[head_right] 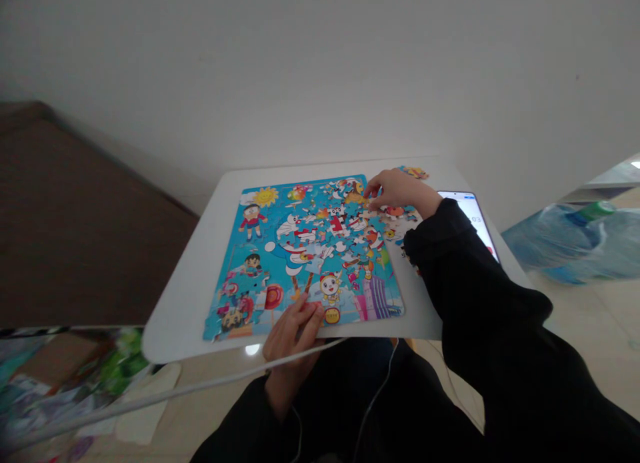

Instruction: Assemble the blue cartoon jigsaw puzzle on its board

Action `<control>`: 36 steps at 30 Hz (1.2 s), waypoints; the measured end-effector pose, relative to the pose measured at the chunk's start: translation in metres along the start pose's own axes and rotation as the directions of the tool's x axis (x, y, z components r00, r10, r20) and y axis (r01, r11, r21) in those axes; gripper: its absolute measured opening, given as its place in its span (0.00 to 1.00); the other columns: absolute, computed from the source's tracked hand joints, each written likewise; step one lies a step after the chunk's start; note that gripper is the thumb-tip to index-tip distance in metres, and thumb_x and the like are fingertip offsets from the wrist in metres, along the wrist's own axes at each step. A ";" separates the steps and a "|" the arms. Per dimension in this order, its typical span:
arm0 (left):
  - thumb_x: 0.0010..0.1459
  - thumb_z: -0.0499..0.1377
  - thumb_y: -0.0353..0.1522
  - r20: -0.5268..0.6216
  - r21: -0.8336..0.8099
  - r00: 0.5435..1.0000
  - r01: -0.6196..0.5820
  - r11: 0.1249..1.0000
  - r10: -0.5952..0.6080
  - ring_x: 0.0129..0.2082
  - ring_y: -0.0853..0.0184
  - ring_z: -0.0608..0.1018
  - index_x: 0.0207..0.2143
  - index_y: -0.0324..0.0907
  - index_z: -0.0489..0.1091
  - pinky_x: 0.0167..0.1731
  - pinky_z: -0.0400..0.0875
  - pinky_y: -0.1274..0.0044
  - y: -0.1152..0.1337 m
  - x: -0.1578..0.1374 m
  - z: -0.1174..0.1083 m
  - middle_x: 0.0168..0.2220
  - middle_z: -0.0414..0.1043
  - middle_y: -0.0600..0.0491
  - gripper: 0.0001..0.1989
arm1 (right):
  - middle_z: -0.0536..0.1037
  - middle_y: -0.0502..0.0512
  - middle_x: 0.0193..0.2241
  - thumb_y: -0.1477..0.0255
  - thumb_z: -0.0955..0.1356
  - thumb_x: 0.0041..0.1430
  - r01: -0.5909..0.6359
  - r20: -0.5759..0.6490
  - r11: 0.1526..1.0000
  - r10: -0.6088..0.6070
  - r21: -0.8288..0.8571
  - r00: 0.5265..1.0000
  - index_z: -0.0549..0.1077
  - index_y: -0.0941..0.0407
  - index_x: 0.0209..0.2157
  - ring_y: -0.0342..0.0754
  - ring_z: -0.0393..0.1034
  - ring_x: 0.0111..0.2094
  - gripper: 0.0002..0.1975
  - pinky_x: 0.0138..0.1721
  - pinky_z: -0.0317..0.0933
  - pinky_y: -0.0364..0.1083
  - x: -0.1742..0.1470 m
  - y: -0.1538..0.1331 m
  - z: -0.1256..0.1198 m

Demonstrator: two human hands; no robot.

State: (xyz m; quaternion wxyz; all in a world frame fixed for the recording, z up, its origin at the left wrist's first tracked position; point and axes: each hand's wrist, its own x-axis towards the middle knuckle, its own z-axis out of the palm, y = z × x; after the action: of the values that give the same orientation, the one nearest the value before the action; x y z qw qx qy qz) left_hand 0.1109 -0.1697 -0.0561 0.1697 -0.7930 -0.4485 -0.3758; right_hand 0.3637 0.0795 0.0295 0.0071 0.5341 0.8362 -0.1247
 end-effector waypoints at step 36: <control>0.59 0.57 0.24 -0.001 -0.007 1.000 0.021 1.000 -0.021 0.42 0.61 0.80 0.39 0.38 0.71 0.40 0.76 0.74 0.001 0.002 -0.001 0.33 0.77 0.49 0.06 | 0.81 0.51 0.34 0.62 0.68 0.50 0.093 0.018 0.996 -0.093 0.014 0.996 0.79 0.49 0.44 0.48 0.74 0.31 0.19 0.32 0.62 0.46 0.000 -0.001 0.001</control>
State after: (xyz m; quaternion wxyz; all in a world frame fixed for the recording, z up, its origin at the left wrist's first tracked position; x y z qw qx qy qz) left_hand 0.1121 -0.1697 -0.0545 0.1634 -0.7885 -0.4557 -0.3795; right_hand 0.3626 0.0792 0.0286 0.0055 0.4936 0.8591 -0.1352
